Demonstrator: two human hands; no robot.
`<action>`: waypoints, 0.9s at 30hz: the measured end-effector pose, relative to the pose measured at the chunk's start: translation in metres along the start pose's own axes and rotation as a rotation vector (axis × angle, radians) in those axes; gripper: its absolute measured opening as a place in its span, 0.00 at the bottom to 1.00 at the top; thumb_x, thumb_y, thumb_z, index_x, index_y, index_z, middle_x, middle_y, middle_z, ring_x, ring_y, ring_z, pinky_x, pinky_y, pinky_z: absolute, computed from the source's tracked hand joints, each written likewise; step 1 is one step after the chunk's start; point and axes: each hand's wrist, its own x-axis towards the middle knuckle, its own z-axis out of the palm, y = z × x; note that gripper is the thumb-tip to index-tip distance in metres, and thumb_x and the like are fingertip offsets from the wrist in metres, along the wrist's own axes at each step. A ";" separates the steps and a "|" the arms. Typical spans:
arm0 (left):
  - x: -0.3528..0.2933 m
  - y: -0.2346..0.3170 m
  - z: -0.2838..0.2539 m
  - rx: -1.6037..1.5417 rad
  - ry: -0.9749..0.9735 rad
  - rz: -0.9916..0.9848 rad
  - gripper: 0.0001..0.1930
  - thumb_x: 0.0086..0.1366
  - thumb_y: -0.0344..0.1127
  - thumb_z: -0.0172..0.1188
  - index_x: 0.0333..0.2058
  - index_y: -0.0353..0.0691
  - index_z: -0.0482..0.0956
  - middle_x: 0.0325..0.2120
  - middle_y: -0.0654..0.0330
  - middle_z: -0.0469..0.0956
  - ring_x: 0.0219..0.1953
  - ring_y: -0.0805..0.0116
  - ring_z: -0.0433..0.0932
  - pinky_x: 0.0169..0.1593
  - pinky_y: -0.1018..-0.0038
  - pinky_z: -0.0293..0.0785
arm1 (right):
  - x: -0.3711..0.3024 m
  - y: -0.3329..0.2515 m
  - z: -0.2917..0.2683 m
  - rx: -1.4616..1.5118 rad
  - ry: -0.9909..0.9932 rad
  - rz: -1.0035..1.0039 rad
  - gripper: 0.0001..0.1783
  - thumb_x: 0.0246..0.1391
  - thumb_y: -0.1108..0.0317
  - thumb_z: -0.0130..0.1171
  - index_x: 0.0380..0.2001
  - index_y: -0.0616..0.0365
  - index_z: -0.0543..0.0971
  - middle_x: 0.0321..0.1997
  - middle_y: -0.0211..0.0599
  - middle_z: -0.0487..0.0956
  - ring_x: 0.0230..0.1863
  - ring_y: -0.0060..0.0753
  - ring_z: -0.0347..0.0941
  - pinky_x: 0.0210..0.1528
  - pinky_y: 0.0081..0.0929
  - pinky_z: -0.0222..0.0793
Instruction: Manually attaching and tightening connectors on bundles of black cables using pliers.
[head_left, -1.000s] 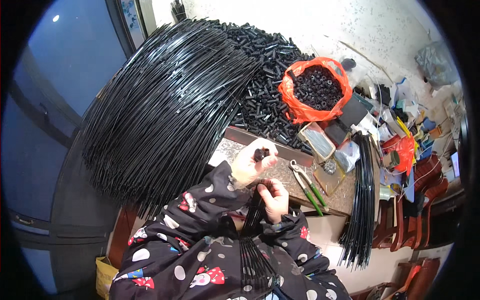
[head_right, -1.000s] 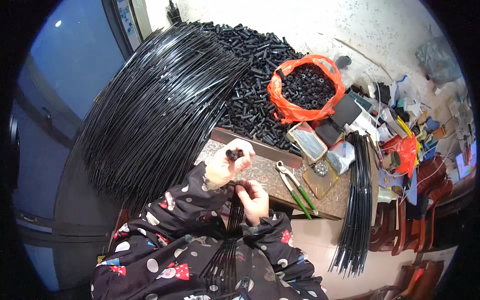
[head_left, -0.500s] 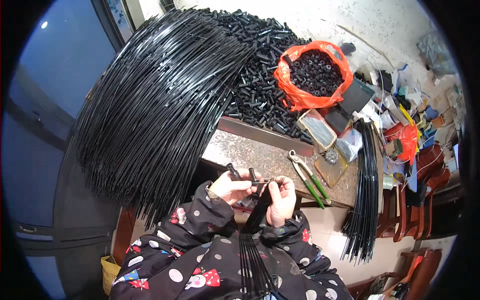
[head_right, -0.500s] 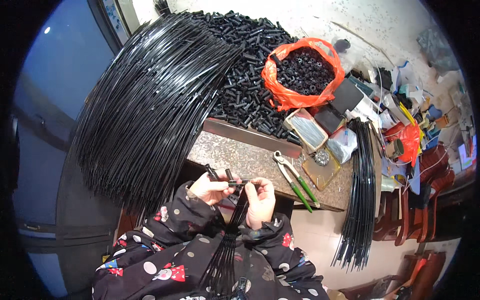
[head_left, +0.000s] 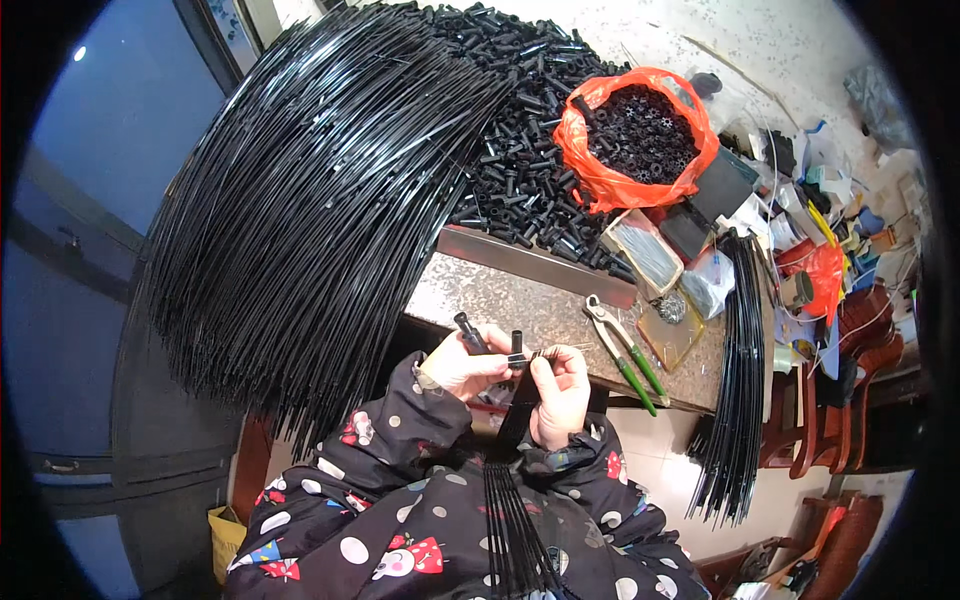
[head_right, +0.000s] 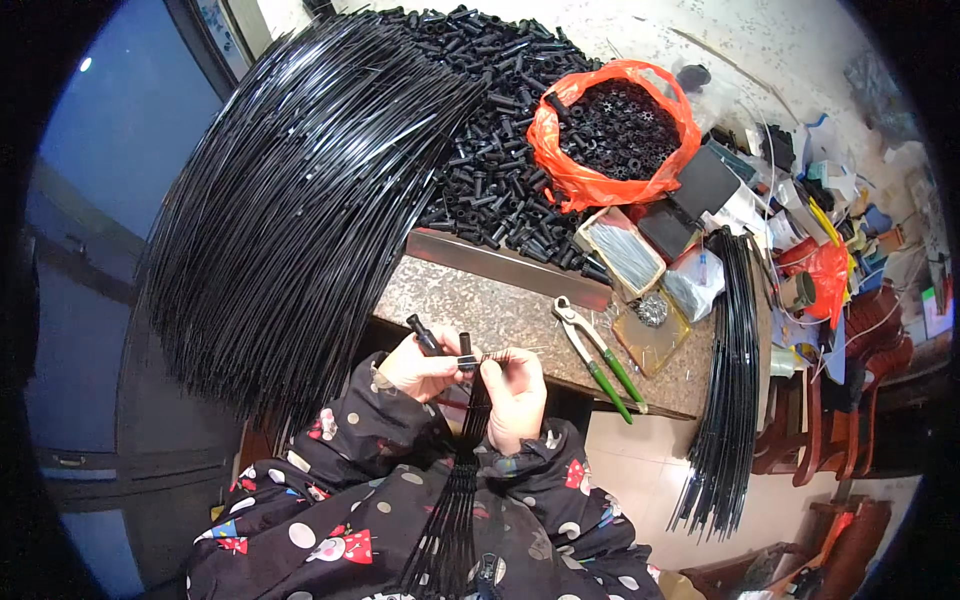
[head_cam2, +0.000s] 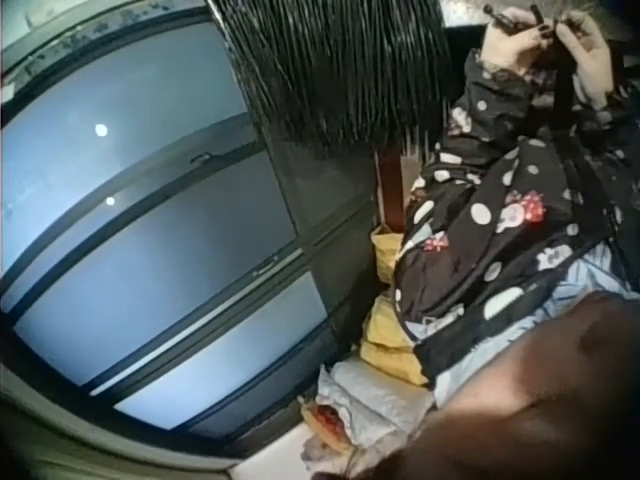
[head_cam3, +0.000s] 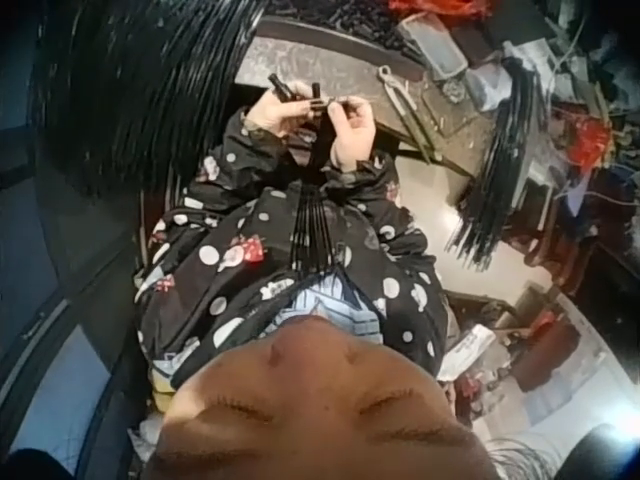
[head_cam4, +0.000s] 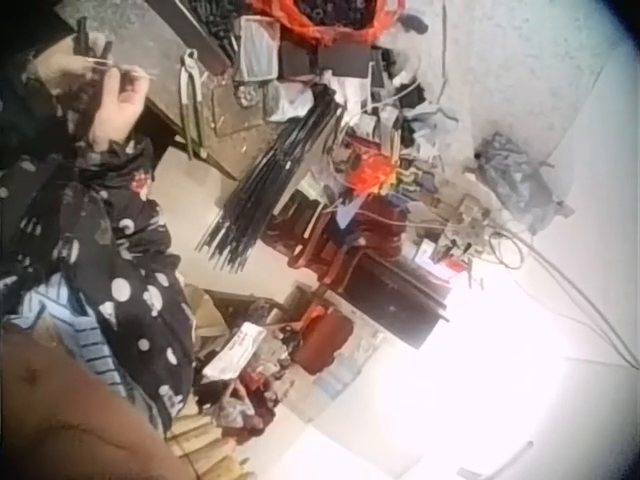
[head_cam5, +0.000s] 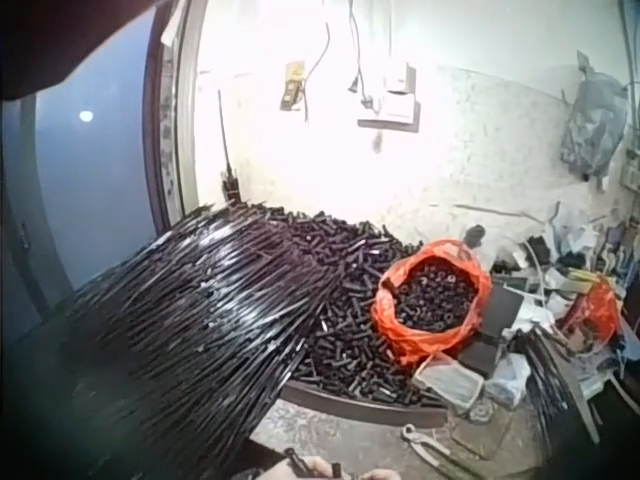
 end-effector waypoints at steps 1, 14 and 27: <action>0.001 0.001 -0.003 -0.002 -0.002 0.001 0.11 0.51 0.23 0.58 0.35 0.34 0.72 0.34 0.55 0.75 0.35 0.66 0.75 0.41 0.73 0.71 | 0.000 0.001 0.001 -0.002 0.000 -0.001 0.11 0.48 0.81 0.54 0.36 0.61 0.67 0.33 0.31 0.70 0.34 0.19 0.67 0.40 0.16 0.63; -0.005 0.008 -0.004 0.057 -0.004 -0.011 0.11 0.52 0.24 0.57 0.37 0.32 0.72 0.35 0.55 0.75 0.36 0.67 0.75 0.43 0.74 0.71 | -0.003 0.002 0.007 -0.023 -0.023 0.008 0.11 0.47 0.80 0.54 0.35 0.59 0.68 0.32 0.28 0.70 0.33 0.18 0.65 0.39 0.14 0.62; -0.007 0.008 0.008 0.089 0.047 0.065 0.13 0.52 0.23 0.56 0.38 0.31 0.72 0.33 0.54 0.76 0.36 0.66 0.75 0.42 0.70 0.72 | -0.008 -0.004 0.011 0.009 -0.079 0.062 0.11 0.47 0.80 0.55 0.34 0.60 0.68 0.31 0.28 0.70 0.33 0.16 0.66 0.38 0.14 0.62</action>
